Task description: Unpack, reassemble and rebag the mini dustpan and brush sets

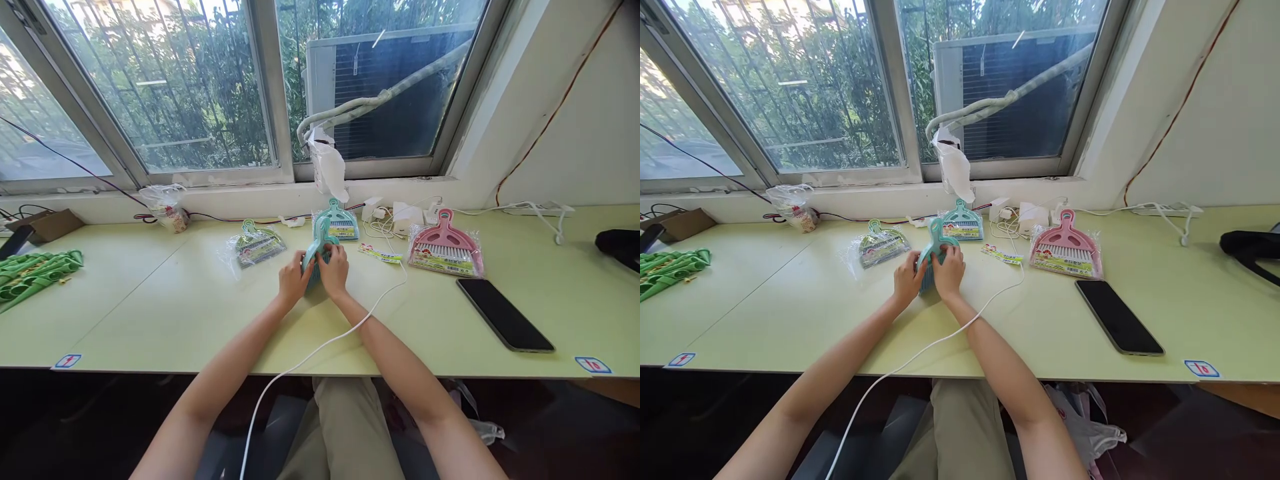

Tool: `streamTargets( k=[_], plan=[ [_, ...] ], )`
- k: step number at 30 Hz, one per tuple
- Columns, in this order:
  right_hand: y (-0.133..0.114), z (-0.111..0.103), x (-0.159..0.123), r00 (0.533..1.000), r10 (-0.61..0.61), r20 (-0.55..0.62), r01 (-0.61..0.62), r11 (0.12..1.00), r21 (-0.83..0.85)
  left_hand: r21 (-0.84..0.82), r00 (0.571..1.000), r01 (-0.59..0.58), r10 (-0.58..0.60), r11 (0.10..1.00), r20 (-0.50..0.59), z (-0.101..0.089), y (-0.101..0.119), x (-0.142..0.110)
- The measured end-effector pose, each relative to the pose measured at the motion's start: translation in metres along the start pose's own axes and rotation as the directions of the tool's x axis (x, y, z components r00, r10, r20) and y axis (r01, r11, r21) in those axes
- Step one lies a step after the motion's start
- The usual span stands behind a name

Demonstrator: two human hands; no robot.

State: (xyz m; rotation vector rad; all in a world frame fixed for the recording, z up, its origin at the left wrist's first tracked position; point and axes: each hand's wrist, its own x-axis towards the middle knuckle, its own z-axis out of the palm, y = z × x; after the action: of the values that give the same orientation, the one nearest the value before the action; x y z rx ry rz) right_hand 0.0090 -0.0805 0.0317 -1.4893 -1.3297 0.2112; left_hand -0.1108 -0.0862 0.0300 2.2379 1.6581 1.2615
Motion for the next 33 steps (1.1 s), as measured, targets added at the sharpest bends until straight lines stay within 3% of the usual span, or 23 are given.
streamTargets(
  k=[5, 15, 18, 21, 24, 28, 31, 33],
  plan=[
    [0.006, -0.003, 0.007, 0.999, -0.026, 0.028, 0.024, 0.998, 0.061, -0.034, 0.999, -0.030, 0.031, 0.999, 0.028, -0.003, -0.001, 0.001],
    [0.014, -0.016, 0.035, 0.983, -0.066, 0.171, 0.018, 0.964, 0.266, -0.246, 0.998, 0.036, -0.024, 0.969, 0.051, -0.002, -0.007, 0.009],
    [0.013, -0.022, 0.036, 0.959, -0.112, 0.259, 0.007, 0.928, 0.373, -0.294, 0.990, 0.109, -0.129, 0.950, -0.050, -0.003, -0.021, 0.019],
    [0.012, -0.028, 0.039, 0.912, -0.180, 0.369, -0.034, 0.862, 0.506, -0.330, 0.950, 0.174, -0.247, 0.928, -0.193, -0.012, -0.041, 0.034],
    [0.015, -0.038, 0.047, 0.929, -0.175, 0.325, -0.040, 0.828, 0.559, -0.335, 0.954, 0.174, -0.243, 0.926, -0.177, -0.022, -0.058, 0.046],
    [0.031, -0.057, 0.062, 0.944, -0.187, 0.272, 0.067, 0.916, 0.396, -0.341, 0.971, 0.236, -0.229, 0.910, 0.059, -0.026, -0.069, 0.051],
    [0.043, -0.067, 0.066, 0.929, -0.154, 0.337, 0.135, 0.988, 0.079, -0.315, 0.944, 0.300, -0.233, 0.900, 0.234, -0.020, -0.074, 0.049],
    [0.047, -0.071, 0.065, 0.920, -0.117, 0.375, 0.191, 0.968, -0.166, -0.309, 0.940, 0.301, -0.228, 0.902, 0.253, -0.016, -0.076, 0.045]
  ],
)
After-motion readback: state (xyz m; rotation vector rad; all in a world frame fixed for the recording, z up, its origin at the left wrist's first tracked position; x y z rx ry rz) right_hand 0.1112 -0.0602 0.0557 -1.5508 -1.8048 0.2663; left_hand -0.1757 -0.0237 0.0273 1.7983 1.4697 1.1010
